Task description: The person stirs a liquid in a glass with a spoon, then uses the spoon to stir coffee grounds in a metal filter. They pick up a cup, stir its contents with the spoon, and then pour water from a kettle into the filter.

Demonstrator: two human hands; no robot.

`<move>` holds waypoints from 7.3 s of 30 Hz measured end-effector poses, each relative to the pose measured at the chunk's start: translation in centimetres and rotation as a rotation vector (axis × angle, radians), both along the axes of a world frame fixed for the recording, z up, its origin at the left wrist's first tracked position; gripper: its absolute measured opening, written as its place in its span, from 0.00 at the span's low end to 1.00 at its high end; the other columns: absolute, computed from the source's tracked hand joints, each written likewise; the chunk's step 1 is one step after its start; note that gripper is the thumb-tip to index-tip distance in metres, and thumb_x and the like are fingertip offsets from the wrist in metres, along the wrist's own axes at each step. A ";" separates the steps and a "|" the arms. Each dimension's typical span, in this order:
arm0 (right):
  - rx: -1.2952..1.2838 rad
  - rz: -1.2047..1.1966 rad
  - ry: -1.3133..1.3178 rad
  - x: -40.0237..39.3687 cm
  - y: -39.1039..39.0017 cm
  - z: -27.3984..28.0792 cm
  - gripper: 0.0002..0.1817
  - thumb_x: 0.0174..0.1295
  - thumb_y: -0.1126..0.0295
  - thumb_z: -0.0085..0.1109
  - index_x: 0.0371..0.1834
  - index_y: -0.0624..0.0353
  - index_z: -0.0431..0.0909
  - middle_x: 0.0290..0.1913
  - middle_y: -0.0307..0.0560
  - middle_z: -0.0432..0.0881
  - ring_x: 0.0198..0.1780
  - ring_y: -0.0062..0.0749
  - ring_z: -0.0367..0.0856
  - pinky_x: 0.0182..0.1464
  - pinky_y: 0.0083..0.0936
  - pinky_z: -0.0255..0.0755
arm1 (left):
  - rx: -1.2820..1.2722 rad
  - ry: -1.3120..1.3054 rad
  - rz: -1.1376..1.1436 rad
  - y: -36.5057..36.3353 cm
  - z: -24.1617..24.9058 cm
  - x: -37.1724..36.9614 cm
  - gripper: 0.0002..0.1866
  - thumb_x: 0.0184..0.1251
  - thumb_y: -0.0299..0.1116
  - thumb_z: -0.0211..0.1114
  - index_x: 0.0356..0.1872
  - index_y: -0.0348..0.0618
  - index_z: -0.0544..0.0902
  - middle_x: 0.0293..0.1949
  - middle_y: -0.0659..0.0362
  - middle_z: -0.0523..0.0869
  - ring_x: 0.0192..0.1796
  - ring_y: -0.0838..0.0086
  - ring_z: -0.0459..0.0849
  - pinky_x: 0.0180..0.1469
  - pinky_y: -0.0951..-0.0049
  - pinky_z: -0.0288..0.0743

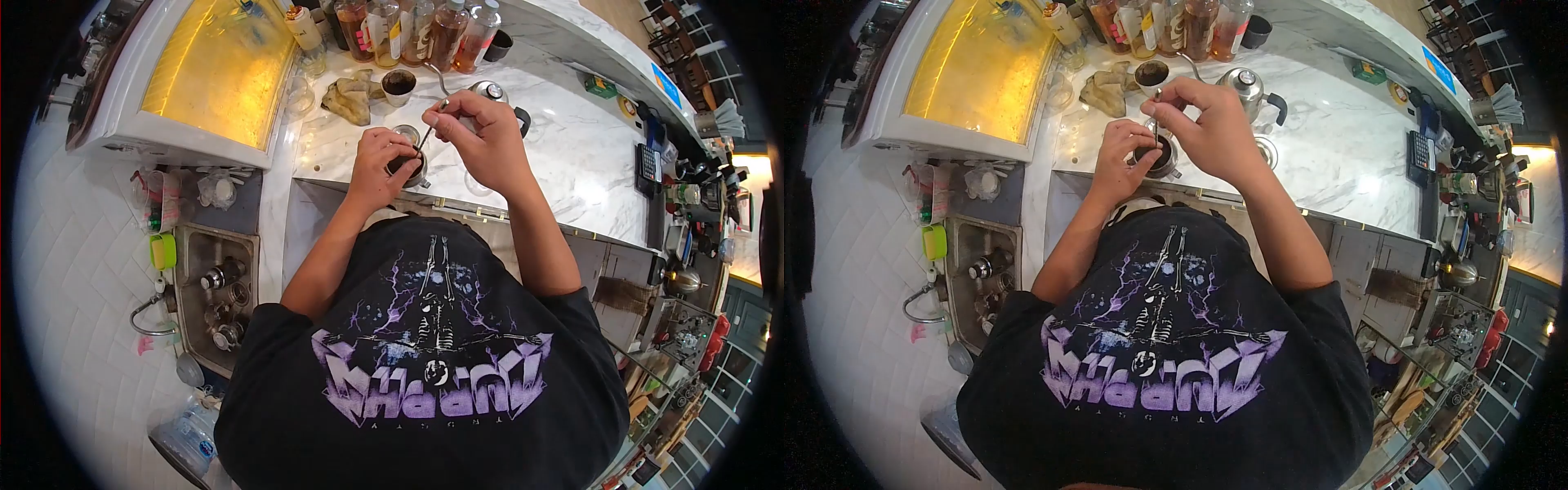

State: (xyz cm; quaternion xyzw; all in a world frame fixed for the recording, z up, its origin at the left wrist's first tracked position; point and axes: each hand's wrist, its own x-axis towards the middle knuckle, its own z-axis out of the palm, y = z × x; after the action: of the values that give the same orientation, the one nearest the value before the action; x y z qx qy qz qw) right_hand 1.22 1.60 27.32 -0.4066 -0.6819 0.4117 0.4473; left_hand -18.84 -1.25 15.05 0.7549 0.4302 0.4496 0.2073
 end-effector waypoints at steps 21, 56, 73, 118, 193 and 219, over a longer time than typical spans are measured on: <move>0.200 -0.008 -0.145 -1.8 1.0 2.5 0.10 0.65 0.70 0.75 0.42 0.65 0.89 0.34 0.45 0.90 0.34 0.27 0.86 0.39 0.24 0.77 | 0.015 0.014 0.100 1.0 -0.9 -1.5 0.07 0.60 0.28 0.79 0.39 0.45 0.92 0.46 0.60 0.87 0.58 0.58 0.79 0.65 0.59 0.73; 0.243 -0.036 -0.162 -0.8 1.1 2.2 0.09 0.67 0.69 0.73 0.41 0.64 0.87 0.30 0.49 0.89 0.30 0.30 0.87 0.34 0.26 0.77 | 0.016 0.026 -0.049 2.8 -1.5 -0.8 0.07 0.57 0.32 0.80 0.37 0.48 0.92 0.46 0.63 0.88 0.59 0.59 0.79 0.65 0.58 0.70; 0.126 -0.136 -0.002 -1.6 1.3 0.7 0.11 0.67 0.69 0.73 0.32 0.63 0.82 0.22 0.43 0.83 0.25 0.24 0.83 0.31 0.23 0.75 | 0.025 -0.002 -0.099 2.6 -1.2 -0.6 0.07 0.57 0.32 0.81 0.36 0.47 0.92 0.49 0.63 0.90 0.60 0.60 0.80 0.66 0.58 0.70; 0.276 0.061 -0.293 -0.3 1.0 2.7 0.13 0.66 0.67 0.76 0.35 0.62 0.82 0.26 0.47 0.86 0.25 0.32 0.80 0.30 0.28 0.71 | -0.083 0.044 -0.155 3.2 -1.7 -0.8 0.08 0.57 0.35 0.81 0.37 0.49 0.94 0.49 0.64 0.88 0.61 0.59 0.79 0.67 0.58 0.70; 0.374 0.034 -0.244 -1.3 -0.3 2.4 0.10 0.67 0.68 0.73 0.42 0.61 0.83 0.33 0.48 0.87 0.34 0.38 0.88 0.36 0.31 0.78 | -0.028 0.002 -0.037 3.0 -2.5 -0.9 0.08 0.63 0.37 0.78 0.41 0.49 0.93 0.47 0.61 0.88 0.58 0.59 0.80 0.65 0.57 0.71; 0.200 0.043 -0.191 -1.8 0.4 2.5 0.10 0.66 0.68 0.74 0.41 0.63 0.87 0.31 0.45 0.88 0.32 0.29 0.87 0.36 0.26 0.78 | -0.114 0.043 0.061 2.8 -3.1 -2.9 0.09 0.59 0.34 0.81 0.39 0.45 0.93 0.50 0.58 0.88 0.59 0.59 0.79 0.64 0.60 0.72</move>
State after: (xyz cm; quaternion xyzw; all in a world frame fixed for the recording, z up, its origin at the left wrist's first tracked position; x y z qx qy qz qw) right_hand -0.60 1.95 29.82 -0.3827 -0.7676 0.3105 0.4098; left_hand -21.74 1.53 11.97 0.7378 0.4822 0.4143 0.2269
